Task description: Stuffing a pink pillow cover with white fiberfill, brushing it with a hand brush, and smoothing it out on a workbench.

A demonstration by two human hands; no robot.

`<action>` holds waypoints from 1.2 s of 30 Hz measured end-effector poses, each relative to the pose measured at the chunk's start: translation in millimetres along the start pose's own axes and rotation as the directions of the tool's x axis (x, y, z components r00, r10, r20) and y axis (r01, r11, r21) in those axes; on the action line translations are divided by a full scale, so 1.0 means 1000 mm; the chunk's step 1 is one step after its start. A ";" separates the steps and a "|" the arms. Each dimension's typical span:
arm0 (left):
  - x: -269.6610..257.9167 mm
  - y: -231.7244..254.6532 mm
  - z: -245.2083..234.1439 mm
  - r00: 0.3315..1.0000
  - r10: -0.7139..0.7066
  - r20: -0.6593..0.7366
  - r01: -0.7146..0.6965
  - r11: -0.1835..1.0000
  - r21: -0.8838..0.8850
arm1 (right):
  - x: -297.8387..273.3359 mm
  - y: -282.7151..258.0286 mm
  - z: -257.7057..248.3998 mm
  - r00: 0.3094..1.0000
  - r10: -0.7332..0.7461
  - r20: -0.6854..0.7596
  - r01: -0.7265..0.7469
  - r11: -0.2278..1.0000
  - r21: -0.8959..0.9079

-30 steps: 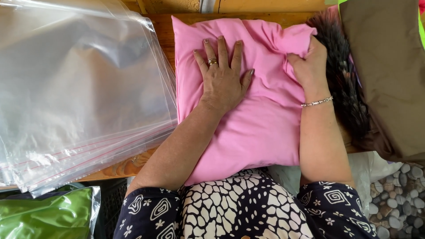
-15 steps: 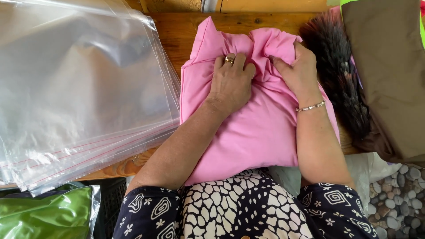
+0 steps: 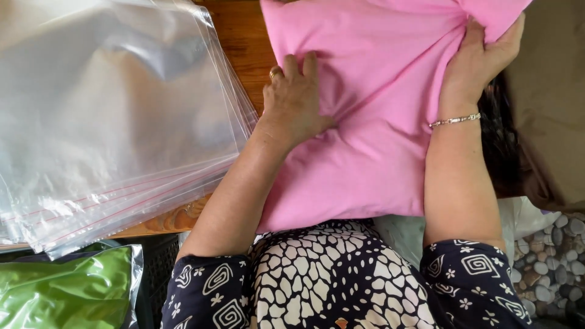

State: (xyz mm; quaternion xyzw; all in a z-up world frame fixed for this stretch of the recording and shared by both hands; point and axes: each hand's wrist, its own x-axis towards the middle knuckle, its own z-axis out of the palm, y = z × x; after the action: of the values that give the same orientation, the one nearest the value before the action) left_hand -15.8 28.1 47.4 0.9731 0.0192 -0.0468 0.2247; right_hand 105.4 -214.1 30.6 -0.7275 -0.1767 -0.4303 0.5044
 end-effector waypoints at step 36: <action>0.007 0.015 0.027 0.932 0.284 0.227 -0.332 0.919 0.212 | -0.103 -0.135 -0.049 0.499 -0.027 0.866 0.483 0.838 -0.252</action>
State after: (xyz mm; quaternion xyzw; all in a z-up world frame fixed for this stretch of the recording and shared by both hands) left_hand -9.9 3.4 29.1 0.9751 -0.1624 -0.1062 0.1073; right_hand -67.9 -181.5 32.1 -0.9039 -0.3959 -0.1310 0.0951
